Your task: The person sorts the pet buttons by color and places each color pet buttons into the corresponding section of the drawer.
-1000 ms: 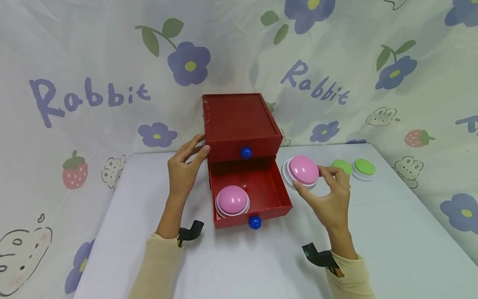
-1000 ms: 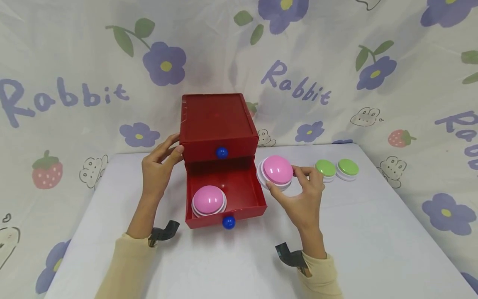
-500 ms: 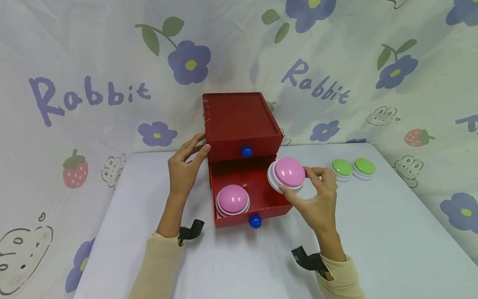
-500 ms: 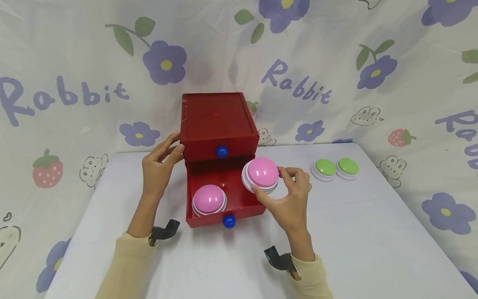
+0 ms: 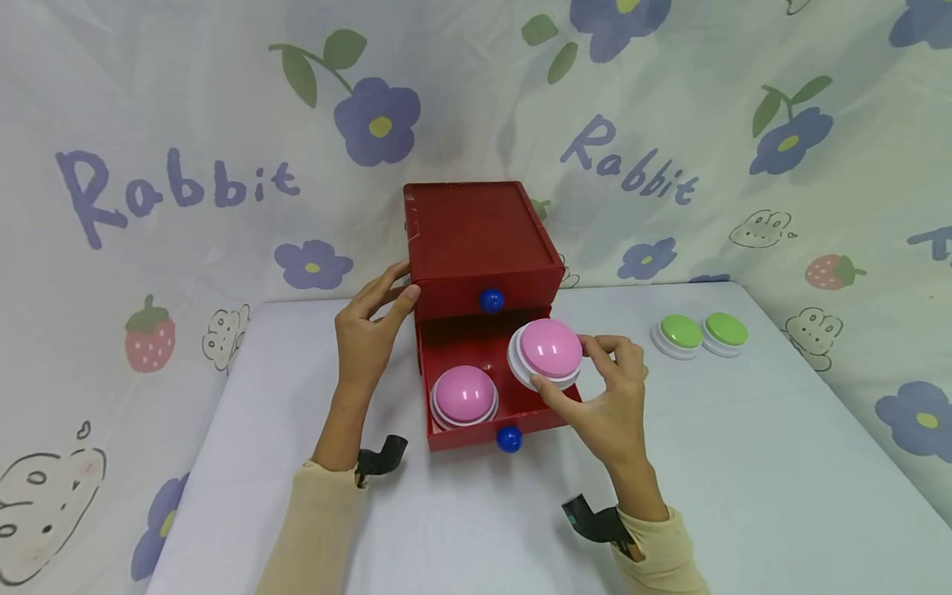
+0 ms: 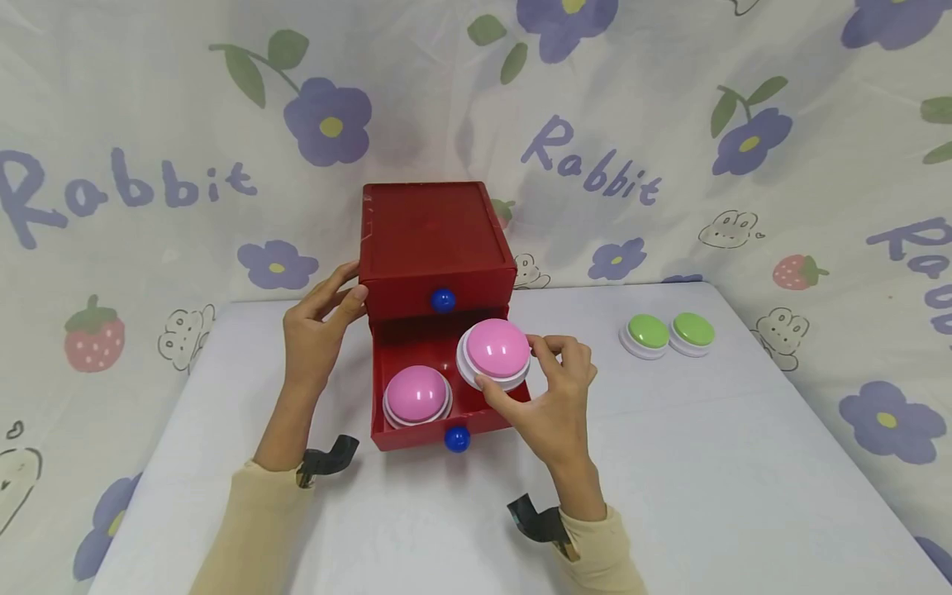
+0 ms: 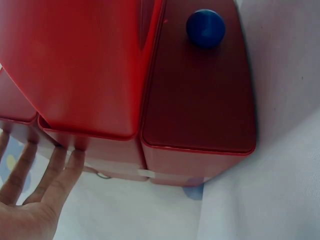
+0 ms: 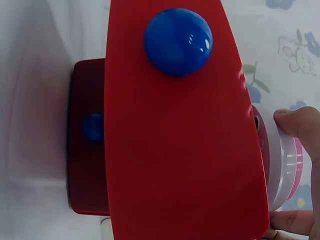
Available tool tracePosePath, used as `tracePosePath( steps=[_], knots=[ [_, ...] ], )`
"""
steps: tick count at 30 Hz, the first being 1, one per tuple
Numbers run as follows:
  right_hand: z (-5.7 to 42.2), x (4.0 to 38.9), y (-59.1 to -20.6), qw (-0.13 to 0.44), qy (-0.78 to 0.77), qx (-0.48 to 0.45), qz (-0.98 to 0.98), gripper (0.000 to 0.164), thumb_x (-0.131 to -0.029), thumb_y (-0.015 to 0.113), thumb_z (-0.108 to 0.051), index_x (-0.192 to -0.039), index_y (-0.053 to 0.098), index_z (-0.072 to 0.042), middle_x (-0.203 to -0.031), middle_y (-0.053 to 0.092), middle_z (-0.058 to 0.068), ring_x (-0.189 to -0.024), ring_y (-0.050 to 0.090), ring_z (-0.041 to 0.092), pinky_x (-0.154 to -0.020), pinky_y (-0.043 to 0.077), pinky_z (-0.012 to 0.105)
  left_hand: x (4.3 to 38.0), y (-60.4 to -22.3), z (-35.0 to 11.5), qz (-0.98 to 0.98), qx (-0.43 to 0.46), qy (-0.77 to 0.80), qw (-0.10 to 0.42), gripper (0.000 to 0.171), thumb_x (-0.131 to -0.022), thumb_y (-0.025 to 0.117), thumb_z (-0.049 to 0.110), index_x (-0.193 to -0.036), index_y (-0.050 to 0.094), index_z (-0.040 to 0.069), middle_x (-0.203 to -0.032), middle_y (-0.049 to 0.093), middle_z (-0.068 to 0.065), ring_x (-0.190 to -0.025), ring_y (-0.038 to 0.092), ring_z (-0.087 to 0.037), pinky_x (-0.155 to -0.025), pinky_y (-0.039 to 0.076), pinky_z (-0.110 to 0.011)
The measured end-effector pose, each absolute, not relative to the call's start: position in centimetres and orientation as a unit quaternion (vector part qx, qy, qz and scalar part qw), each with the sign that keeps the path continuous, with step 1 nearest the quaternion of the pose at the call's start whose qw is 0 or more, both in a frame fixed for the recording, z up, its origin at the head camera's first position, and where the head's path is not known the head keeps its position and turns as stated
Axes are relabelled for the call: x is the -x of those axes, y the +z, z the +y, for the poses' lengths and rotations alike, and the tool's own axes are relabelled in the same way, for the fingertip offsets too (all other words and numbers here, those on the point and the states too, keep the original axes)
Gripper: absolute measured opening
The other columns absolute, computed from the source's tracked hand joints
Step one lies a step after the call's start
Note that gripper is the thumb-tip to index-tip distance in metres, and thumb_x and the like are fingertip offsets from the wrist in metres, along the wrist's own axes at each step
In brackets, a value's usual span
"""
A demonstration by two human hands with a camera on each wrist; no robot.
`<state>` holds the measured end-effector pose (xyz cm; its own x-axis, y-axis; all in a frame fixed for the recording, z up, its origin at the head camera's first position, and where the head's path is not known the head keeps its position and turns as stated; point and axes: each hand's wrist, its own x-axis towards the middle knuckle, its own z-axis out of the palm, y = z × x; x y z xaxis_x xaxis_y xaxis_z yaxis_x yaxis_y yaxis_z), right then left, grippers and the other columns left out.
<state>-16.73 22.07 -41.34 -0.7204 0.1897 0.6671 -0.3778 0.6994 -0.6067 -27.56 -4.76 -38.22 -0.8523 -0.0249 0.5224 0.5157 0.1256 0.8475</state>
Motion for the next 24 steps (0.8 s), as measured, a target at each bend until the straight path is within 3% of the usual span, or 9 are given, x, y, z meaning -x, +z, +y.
tracePosePath(
  steps=[7, 15, 20, 24],
  knots=[
    [21.5, 16.8, -41.5, 0.359, 0.382, -0.061, -0.849, 0.062, -0.064, 0.094, -0.025, -0.118, 0.071, -0.004, -0.113, 0.056, 0.01, -0.117, 0.045, 0.023, -0.091, 0.031, 0.05, 27.6, -38.2, -4.8, -0.718, 0.171, -0.641, 0.209, 0.04, -0.095, 0.071, 0.013, -0.134, 0.065, 0.01, -0.13, 0.067, -0.003, -0.109, 0.067, -0.016, -0.081, 0.057, -0.021],
    [21.3, 17.1, -41.8, 0.317, 0.376, -0.061, -0.869, 0.069, -0.069, 0.092, -0.024, -0.13, 0.065, -0.005, -0.118, 0.055, 0.01, -0.121, 0.043, 0.025, -0.094, 0.03, 0.052, 27.6, -38.1, -4.7, -0.719, 0.171, -0.64, 0.209, 0.04, -0.095, 0.071, 0.013, -0.134, 0.066, 0.011, -0.13, 0.067, -0.002, -0.109, 0.067, -0.015, -0.081, 0.057, -0.021],
    [21.7, 16.9, -41.4, 0.324, 0.397, -0.073, -0.856, 0.05, -0.075, 0.089, -0.016, -0.12, 0.071, -0.005, -0.112, 0.06, 0.005, -0.114, 0.049, 0.02, -0.09, 0.039, 0.045, 27.6, -38.0, -4.7, -0.718, 0.173, -0.64, 0.212, 0.04, -0.095, 0.071, 0.012, -0.134, 0.066, 0.01, -0.13, 0.066, -0.003, -0.109, 0.067, -0.015, -0.081, 0.057, -0.021],
    [21.6, 15.8, -40.2, 0.276, 0.409, -0.08, -0.866, 0.032, -0.081, 0.085, -0.014, -0.111, 0.075, -0.01, -0.105, 0.063, -0.003, -0.103, 0.054, 0.012, -0.083, 0.05, 0.033, 27.5, -38.1, -4.7, -0.716, 0.174, -0.642, 0.212, 0.04, -0.094, 0.071, 0.01, -0.134, 0.065, 0.008, -0.13, 0.067, -0.004, -0.108, 0.068, -0.015, -0.081, 0.057, -0.021]
  ],
)
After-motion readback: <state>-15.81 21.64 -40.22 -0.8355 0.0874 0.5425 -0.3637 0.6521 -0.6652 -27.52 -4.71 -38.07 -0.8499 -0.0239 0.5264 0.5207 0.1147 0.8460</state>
